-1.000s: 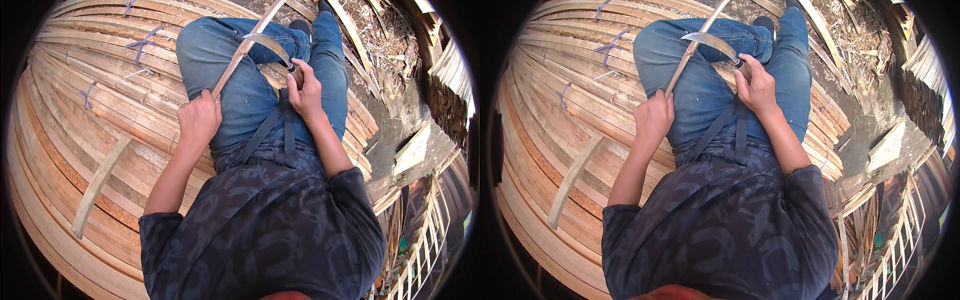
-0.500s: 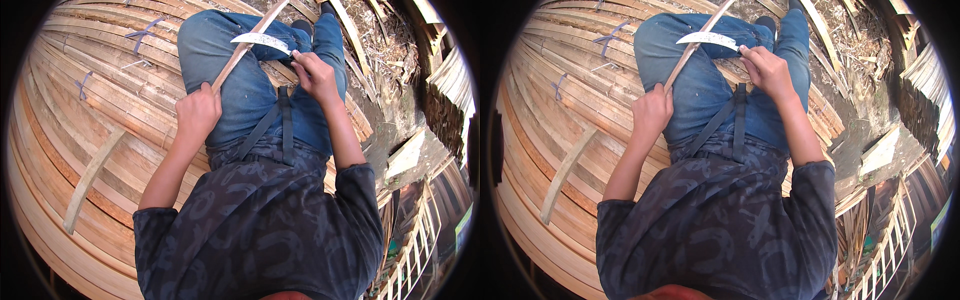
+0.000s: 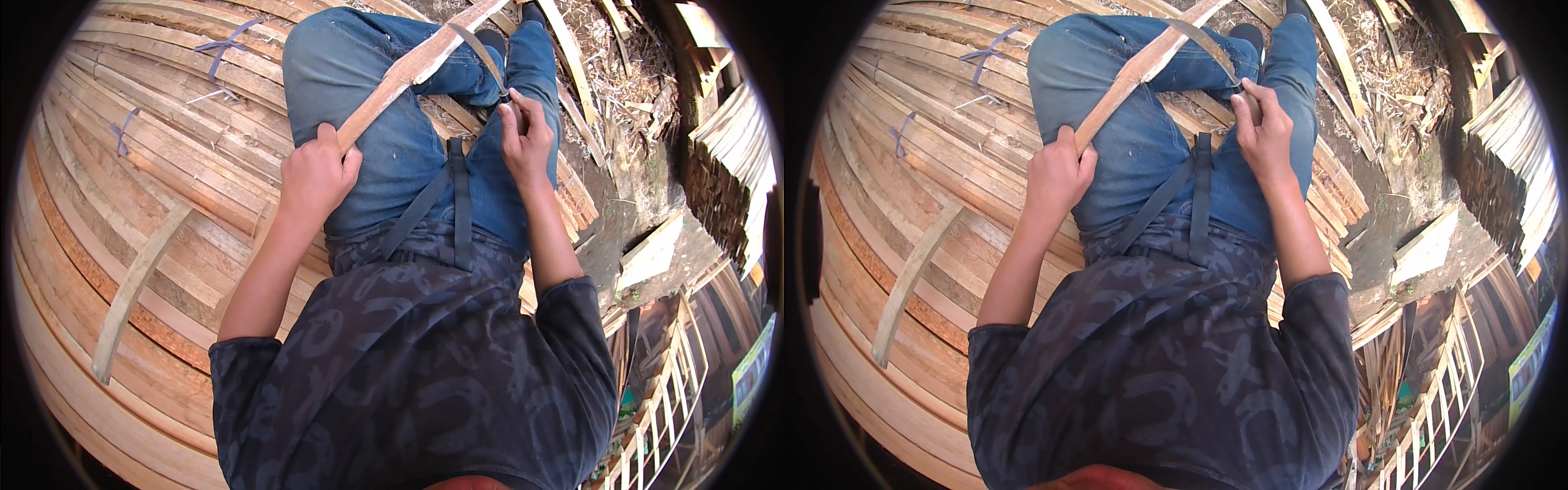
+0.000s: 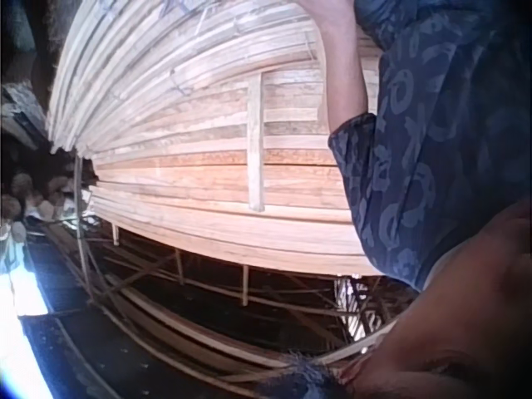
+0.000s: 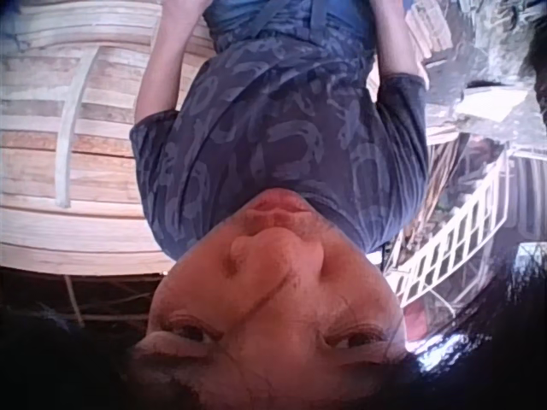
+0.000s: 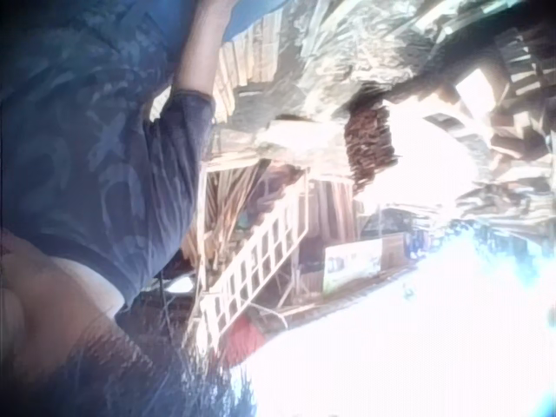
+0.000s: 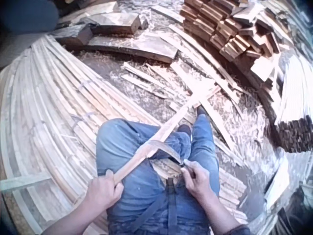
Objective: The person sits on the ground and uses a curved knife to shave thin strips of bamboo. They hold the bamboo strip against their leg and repeatedly scrape the blade along its length to remove the outer layer, producing fine wood shavings.
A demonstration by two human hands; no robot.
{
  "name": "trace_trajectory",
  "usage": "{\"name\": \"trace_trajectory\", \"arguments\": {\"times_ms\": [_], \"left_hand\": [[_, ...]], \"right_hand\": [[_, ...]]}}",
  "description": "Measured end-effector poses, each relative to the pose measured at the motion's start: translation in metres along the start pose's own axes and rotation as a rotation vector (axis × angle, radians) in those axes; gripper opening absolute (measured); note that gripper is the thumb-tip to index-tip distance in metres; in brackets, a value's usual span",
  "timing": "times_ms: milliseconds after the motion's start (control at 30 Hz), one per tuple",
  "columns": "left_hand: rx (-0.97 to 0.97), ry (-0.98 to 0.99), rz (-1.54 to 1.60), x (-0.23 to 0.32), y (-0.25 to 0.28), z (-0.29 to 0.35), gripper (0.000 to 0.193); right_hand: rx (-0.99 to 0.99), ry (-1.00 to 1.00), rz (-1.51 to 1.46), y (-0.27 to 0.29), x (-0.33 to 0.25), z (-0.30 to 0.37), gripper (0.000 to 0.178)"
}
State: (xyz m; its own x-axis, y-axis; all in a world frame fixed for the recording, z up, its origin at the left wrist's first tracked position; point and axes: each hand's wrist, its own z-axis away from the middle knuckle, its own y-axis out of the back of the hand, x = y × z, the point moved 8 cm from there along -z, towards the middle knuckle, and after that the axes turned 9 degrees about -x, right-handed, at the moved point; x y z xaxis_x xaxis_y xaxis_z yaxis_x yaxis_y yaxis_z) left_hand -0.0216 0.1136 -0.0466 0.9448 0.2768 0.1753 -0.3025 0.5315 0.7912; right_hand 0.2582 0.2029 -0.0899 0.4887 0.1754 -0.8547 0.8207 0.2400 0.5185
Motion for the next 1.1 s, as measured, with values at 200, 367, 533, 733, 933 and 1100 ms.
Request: {"name": "trace_trajectory", "arguments": {"times_ms": [200,367,533,733,933,1100], "left_hand": [[-0.026,-0.017,0.06,-0.005,-0.001,-0.004,0.03],[-0.057,-0.031,0.127,-0.005,0.003,-0.006,0.031],[-0.07,-0.011,0.148,-0.004,0.005,-0.006,0.031],[-0.077,-0.005,0.136,-0.006,0.002,-0.007,0.034],[-0.089,-0.014,0.123,-0.008,0.001,-0.009,0.036],[-0.115,-0.023,0.252,-0.009,0.009,-0.012,0.034]], "right_hand": [[-0.205,0.048,-0.005,-0.022,-0.024,0.019,0.021],[-0.161,0.206,0.165,-0.015,-0.024,-0.001,0.022],[-0.158,0.211,0.236,-0.014,-0.016,-0.011,0.022],[0.106,0.027,0.255,0.01,0.027,-0.026,0.02],[-0.038,-0.044,0.346,0.047,0.046,-0.036,0.021],[0.002,-0.184,0.198,0.04,0.043,-0.014,0.024]]}}
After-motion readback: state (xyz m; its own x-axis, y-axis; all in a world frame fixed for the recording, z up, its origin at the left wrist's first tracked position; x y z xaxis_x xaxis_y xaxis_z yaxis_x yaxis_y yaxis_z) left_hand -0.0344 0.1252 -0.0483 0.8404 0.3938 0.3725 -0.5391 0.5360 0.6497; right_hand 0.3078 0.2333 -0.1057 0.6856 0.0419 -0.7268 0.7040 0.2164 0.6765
